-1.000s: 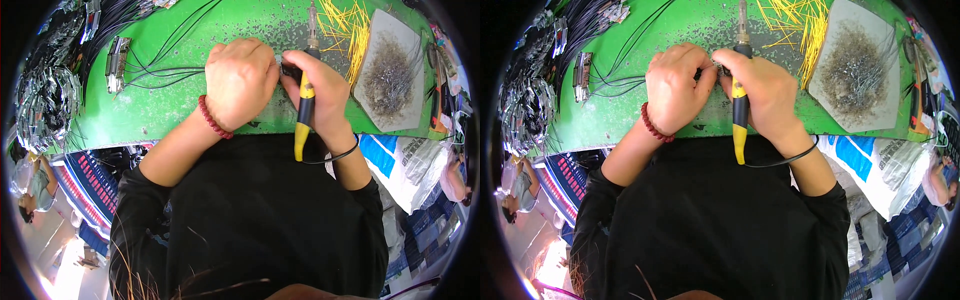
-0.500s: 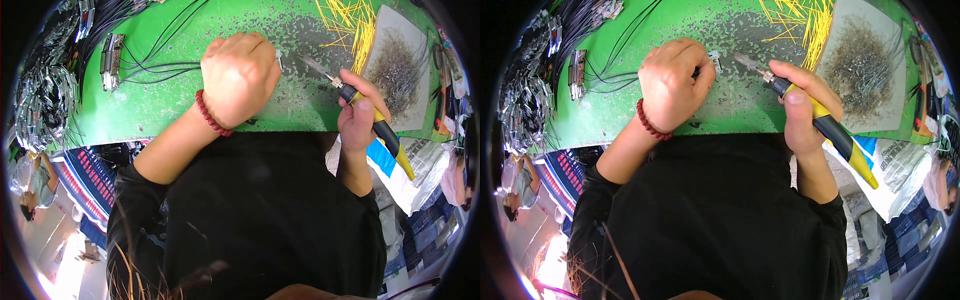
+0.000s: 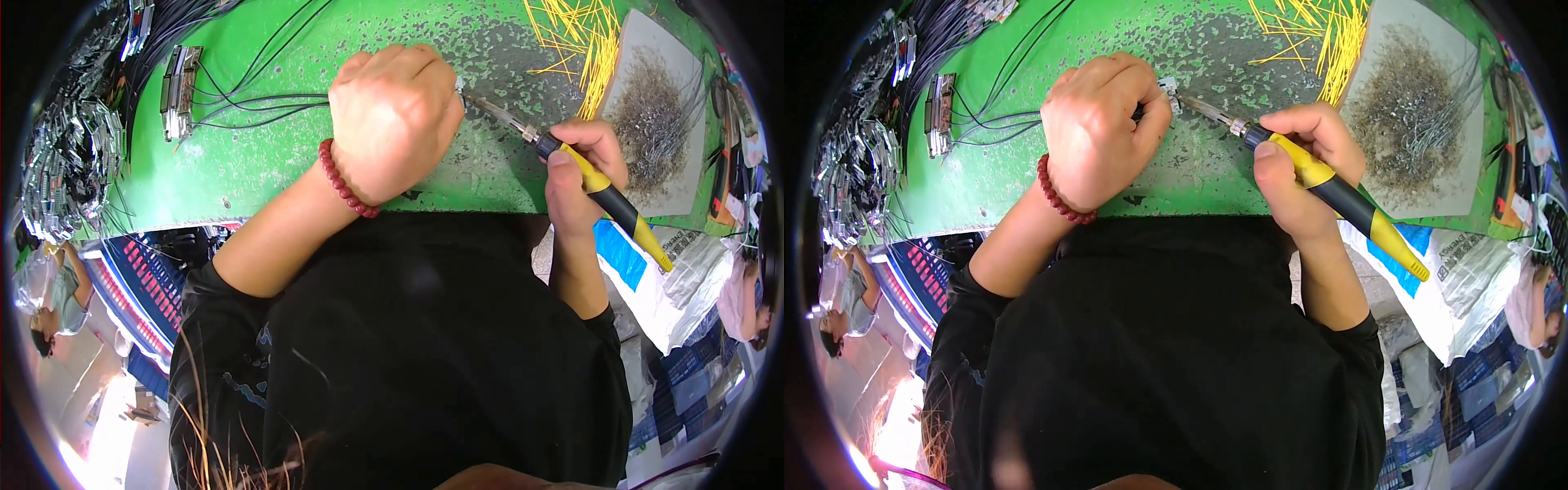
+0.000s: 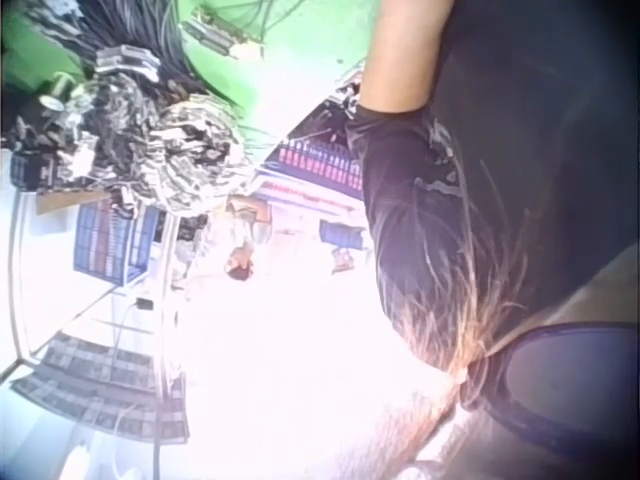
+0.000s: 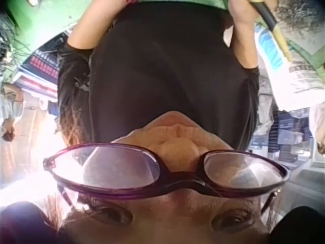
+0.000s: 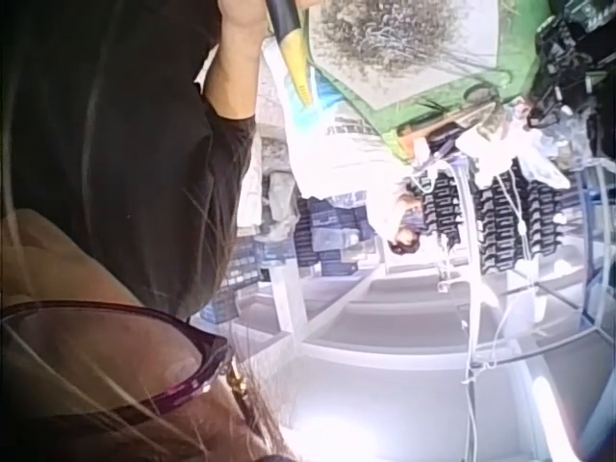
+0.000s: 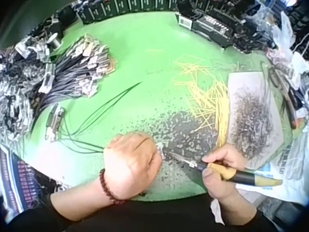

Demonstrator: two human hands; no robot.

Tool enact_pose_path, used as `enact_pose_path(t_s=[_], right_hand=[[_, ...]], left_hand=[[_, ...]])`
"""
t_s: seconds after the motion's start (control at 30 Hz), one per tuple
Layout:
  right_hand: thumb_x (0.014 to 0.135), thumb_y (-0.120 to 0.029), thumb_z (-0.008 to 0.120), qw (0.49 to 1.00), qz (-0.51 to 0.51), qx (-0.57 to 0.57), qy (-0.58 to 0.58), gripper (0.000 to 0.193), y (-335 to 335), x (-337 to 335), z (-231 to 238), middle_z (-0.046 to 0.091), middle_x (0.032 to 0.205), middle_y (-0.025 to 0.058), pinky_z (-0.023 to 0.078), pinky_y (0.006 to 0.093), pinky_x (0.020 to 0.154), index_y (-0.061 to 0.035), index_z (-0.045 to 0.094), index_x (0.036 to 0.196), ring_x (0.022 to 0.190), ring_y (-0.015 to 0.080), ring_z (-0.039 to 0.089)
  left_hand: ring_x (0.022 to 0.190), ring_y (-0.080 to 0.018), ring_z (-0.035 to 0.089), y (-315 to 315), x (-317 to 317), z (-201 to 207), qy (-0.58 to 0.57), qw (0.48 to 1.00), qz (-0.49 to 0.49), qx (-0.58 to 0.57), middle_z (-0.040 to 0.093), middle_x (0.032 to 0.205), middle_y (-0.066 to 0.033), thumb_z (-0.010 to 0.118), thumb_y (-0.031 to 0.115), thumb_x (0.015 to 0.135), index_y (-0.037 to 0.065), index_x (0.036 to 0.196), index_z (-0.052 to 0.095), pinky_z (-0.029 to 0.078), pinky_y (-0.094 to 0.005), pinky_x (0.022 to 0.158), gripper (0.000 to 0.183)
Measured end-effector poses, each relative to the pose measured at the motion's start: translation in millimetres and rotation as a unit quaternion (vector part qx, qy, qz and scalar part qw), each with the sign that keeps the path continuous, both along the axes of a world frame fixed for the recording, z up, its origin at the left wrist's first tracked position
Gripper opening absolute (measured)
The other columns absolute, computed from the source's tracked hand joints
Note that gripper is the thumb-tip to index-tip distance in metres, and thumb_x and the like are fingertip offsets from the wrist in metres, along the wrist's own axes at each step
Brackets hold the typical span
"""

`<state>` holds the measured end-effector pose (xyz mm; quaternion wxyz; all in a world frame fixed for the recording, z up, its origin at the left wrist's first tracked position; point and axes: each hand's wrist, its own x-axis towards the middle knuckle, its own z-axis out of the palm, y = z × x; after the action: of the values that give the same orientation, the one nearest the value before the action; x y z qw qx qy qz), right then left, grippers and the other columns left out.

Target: The person solders wires to a circuit board, trims the wire ends with a utility knife, and then installs the assembly into a toy car shell before placing it in a crate.

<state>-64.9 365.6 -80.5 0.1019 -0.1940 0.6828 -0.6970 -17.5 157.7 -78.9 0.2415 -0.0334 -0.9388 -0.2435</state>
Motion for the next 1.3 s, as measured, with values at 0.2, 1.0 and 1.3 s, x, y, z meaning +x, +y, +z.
enact_pose_path(t_s=[0.2,1.0,1.3], right_hand=[[0.078,-0.011,0.069,1.000,-0.004,0.025,-0.003,0.020,-0.2,0.2,0.4,0.054,0.077,-0.0012,0.036,0.0186,0.058,0.0005,0.059,0.091,0.065,0.0035,0.046],[0.078,-0.014,0.072,0.999,-0.024,-0.019,0.016,0.023,0.0,-0.1,-3.1,0.055,0.076,-0.0002,0.037,0.0191,0.058,0.0005,0.059,0.090,0.064,0.0041,0.047],[0.079,-0.008,0.070,1.000,-0.019,-0.008,0.000,0.018,-3.3,-0.2,0.1,0.056,0.076,-0.0010,0.038,0.0180,0.058,0.0004,0.060,0.090,0.064,0.0033,0.048]], left_hand=[[0.063,-0.0237,0.059,0.4,0.0,-2.2,0.005,1.000,-0.003,0.008,0.060,0.070,-0.0036,0.067,0.003,0.065,0.007,0.066,0.057,0.045,-0.0342,0.057,0.011],[0.064,-0.0286,0.059,-5.5,-1.8,14.3,-0.106,0.994,-0.026,0.022,0.060,0.070,-0.0070,0.065,0.005,0.071,0.006,0.067,0.058,0.046,-0.0370,0.058,0.008],[0.067,-0.0303,0.059,-3.8,-5.5,20.3,-0.135,0.990,-0.030,-0.021,0.060,0.071,-0.0077,0.063,0.008,0.072,0.005,0.067,0.057,0.047,-0.0391,0.061,0.009]])
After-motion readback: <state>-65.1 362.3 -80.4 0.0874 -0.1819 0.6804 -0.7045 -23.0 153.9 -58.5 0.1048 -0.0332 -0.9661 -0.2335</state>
